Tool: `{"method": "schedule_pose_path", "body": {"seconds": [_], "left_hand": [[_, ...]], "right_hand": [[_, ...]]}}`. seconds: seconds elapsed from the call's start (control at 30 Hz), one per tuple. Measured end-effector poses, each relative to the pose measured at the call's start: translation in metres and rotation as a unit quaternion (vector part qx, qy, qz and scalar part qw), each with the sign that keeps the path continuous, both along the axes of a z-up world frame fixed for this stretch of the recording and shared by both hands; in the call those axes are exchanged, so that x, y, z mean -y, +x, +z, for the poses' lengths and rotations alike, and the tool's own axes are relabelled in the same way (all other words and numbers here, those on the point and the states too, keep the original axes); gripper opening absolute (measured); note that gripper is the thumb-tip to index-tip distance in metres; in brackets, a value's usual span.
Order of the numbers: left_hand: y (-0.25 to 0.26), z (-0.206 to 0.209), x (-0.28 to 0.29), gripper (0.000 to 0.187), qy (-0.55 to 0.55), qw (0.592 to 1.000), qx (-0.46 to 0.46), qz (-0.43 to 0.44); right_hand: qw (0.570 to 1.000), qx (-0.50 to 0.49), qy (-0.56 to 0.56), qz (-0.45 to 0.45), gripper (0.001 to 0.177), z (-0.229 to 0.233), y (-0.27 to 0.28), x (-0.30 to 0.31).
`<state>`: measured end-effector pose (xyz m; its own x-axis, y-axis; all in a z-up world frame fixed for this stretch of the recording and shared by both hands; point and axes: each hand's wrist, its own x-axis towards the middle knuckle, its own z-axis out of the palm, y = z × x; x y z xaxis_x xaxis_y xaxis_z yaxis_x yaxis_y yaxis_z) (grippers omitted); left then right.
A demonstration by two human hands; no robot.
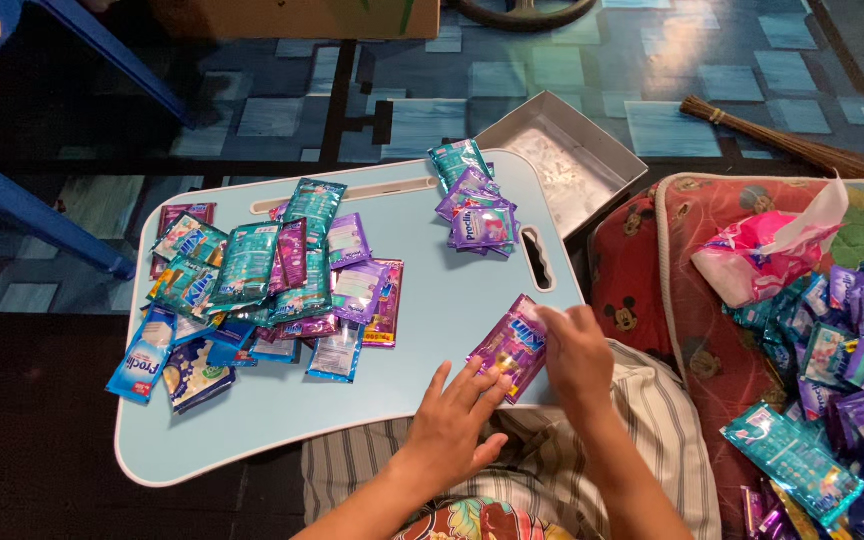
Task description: The person sits on the floor and wipes the surfaces of small foil sachets with a white tissue, handling them one at a time. The person places the wiped sachets onto a light blue tray, gradually building a pile.
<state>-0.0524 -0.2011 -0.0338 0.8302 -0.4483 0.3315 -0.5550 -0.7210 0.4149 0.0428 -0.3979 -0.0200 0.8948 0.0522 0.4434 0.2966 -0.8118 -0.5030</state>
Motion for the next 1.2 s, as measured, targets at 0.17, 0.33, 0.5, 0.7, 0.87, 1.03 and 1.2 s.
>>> {"method": "schedule_pose_path", "body": {"seconds": [0.17,0.33,0.5,0.7,0.87,1.03,1.2], "left_hand": [[0.000,0.002,0.001,0.080,-0.009,1.000,-0.004,0.001],[-0.006,0.002,-0.001,0.082,-0.011,1.000,0.007,0.012],[-0.003,-0.002,-0.002,0.063,-0.005,1.000,-0.006,0.011],[-0.005,-0.003,-0.001,0.069,0.004,1.000,0.010,0.015],[-0.006,-0.001,0.000,0.084,0.004,1.000,0.007,0.022],[-0.007,-0.002,0.002,0.085,0.010,0.999,0.012,0.029],[-0.007,-0.003,0.004,0.086,0.012,0.999,0.013,0.035]], "right_hand": [[1.000,-0.012,-0.012,-0.018,0.023,0.005,0.019,0.008],[0.998,0.007,0.023,0.063,0.026,0.014,-0.004,-0.009],[0.988,0.021,-0.016,0.154,0.036,0.012,-0.035,-0.035],[0.994,0.043,-0.070,0.072,0.030,0.004,-0.007,-0.028],[0.997,0.023,-0.071,0.002,0.017,0.003,0.016,-0.024],[1.000,0.002,0.030,0.006,0.017,0.012,0.025,-0.015],[0.998,-0.015,0.043,0.045,0.024,0.014,-0.021,-0.015]]}}
